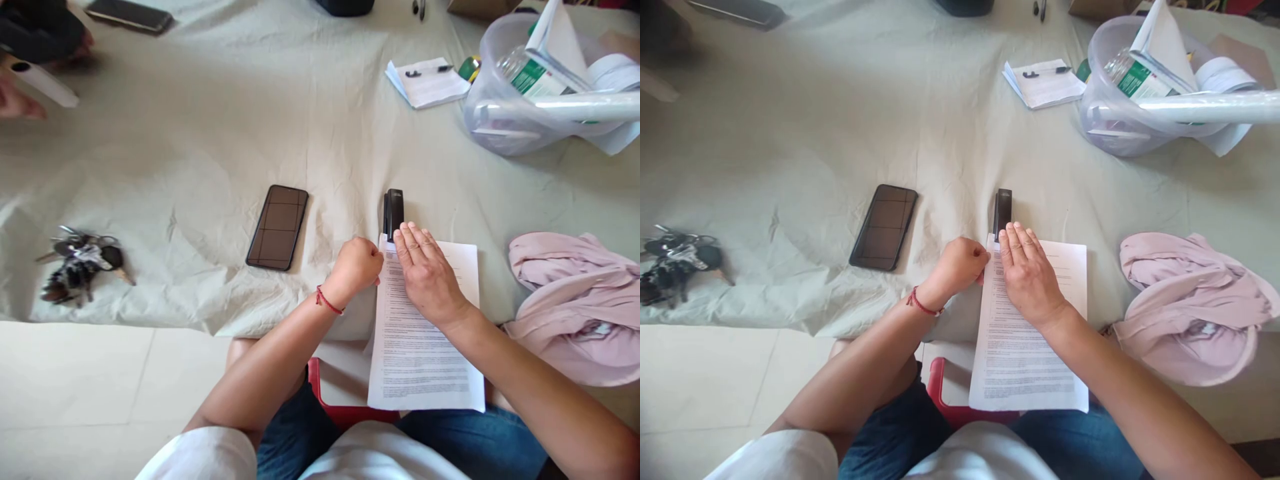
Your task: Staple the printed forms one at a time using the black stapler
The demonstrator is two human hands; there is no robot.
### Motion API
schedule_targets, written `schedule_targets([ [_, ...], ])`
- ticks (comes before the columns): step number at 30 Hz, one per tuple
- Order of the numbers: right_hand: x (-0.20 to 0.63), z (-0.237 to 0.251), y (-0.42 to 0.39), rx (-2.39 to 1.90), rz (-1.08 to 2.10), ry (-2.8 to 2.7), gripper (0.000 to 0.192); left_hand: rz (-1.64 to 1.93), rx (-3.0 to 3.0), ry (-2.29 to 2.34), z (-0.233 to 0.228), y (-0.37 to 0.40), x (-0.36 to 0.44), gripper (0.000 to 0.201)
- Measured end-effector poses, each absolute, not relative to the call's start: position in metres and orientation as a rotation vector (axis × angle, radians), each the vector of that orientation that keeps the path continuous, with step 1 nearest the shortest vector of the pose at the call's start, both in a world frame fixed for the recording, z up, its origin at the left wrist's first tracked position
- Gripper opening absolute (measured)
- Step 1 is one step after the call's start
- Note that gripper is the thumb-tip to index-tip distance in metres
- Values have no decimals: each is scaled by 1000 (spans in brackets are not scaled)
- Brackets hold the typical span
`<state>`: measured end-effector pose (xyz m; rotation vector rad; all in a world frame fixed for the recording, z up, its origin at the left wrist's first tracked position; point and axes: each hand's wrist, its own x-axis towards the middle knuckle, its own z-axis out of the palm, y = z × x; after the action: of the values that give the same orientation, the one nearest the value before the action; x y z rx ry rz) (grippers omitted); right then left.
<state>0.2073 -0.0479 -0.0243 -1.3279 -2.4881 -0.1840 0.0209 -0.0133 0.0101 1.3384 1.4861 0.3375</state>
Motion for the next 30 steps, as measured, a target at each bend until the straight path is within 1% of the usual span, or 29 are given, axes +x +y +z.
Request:
schedule_targets([
  [3, 207, -24, -48, -1322, -199, -2495, 58, 328, 1346, 1496, 12, -13, 21, 44],
  [8, 209, -20, -48, -1354, -120, -2497, 59, 314, 1369, 1498, 15, -12, 21, 46],
  [13, 208, -17, -48, -1424, -19, -2525, 62, 314, 1351, 1506, 13, -11, 21, 44],
  [20, 205, -14, -51, -1462, -8, -2500, 63, 327, 1325, 1487, 10, -12, 20, 42],
  [27, 207, 16, -37, -1442, 14, -2621, 55, 333, 1329, 1491, 15, -10, 20, 46],
  [30, 214, 35, -25, -1386, 80, -2605, 48, 334, 1318, 1482, 16, -11, 20, 45],
])
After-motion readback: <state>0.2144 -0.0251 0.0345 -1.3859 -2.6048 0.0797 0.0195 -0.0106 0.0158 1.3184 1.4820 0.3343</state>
